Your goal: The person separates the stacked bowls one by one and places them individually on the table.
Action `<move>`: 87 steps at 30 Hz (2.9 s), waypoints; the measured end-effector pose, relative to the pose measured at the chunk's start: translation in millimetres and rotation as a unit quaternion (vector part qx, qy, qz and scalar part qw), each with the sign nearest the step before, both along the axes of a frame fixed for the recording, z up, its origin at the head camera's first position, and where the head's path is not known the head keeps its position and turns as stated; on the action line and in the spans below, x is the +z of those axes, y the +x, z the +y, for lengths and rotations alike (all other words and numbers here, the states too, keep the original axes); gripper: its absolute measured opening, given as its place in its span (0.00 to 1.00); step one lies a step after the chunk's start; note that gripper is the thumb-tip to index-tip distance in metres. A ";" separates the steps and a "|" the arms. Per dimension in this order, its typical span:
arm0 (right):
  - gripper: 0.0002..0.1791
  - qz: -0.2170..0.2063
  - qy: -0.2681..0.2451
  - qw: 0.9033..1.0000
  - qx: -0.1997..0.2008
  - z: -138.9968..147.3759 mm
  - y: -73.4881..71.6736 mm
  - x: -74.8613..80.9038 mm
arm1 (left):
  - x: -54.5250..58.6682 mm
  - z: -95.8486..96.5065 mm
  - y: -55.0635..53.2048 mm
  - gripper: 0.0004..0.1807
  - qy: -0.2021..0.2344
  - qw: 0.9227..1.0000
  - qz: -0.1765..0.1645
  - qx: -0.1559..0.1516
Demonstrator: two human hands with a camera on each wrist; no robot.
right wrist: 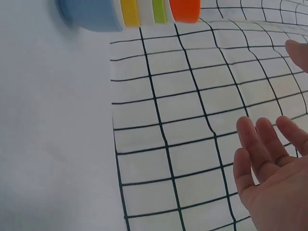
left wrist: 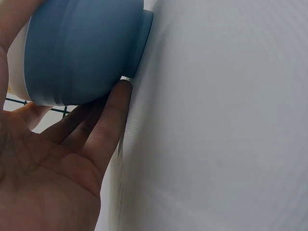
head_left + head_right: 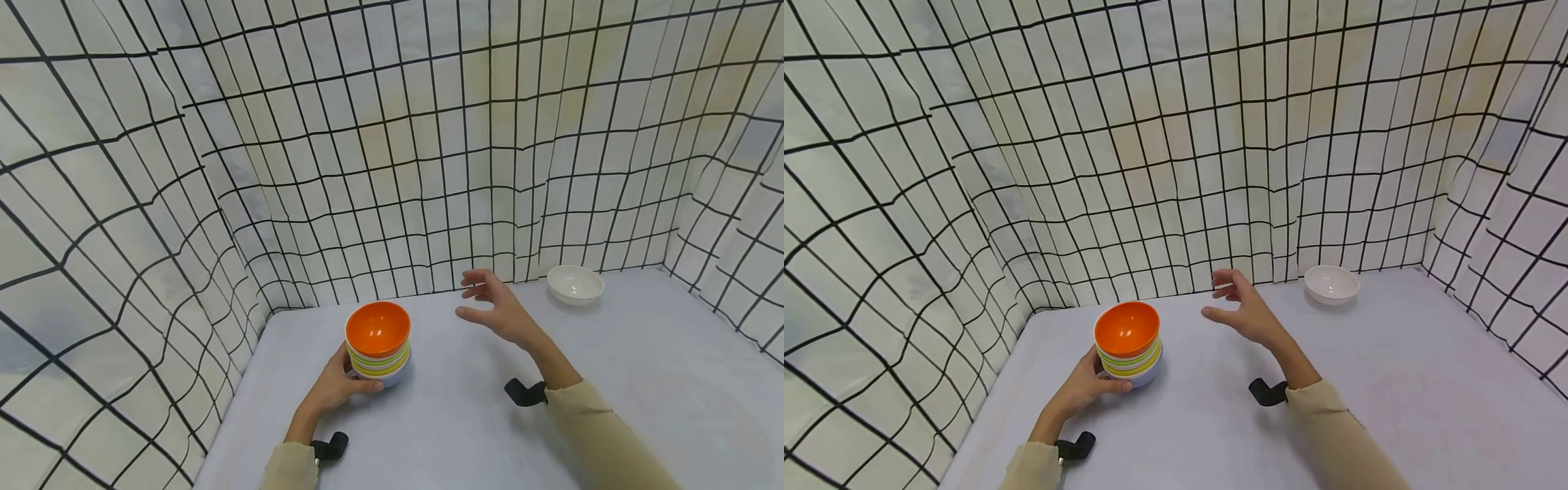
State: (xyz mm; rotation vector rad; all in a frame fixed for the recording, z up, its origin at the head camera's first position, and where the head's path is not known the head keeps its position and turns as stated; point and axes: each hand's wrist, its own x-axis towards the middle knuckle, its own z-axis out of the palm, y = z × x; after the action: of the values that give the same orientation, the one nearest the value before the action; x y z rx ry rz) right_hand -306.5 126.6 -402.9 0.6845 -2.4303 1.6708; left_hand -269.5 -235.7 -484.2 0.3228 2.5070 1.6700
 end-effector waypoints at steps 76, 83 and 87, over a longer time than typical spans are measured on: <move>0.55 -0.037 0.018 0.993 0.111 -126.9 0.5 -27.4 | -1.1 -1.4 0.2 0.52 -0.003 1.000 0.002 -0.008; 0.55 -0.028 -0.003 0.995 0.099 -121.2 3.1 -18.8 | -2.1 -1.6 -0.1 0.52 -0.002 1.000 -0.004 -0.004; 0.53 -0.021 -0.020 0.995 0.100 -114.5 3.9 -11.8 | -2.0 -1.5 -0.6 0.53 -0.008 1.000 -0.003 0.002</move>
State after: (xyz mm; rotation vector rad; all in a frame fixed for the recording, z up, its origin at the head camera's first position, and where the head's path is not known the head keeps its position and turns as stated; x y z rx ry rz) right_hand -302.6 12.1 -414.7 0.9237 -2.4202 1.8171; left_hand -270.0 -237.2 -486.2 0.3114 2.5169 1.6501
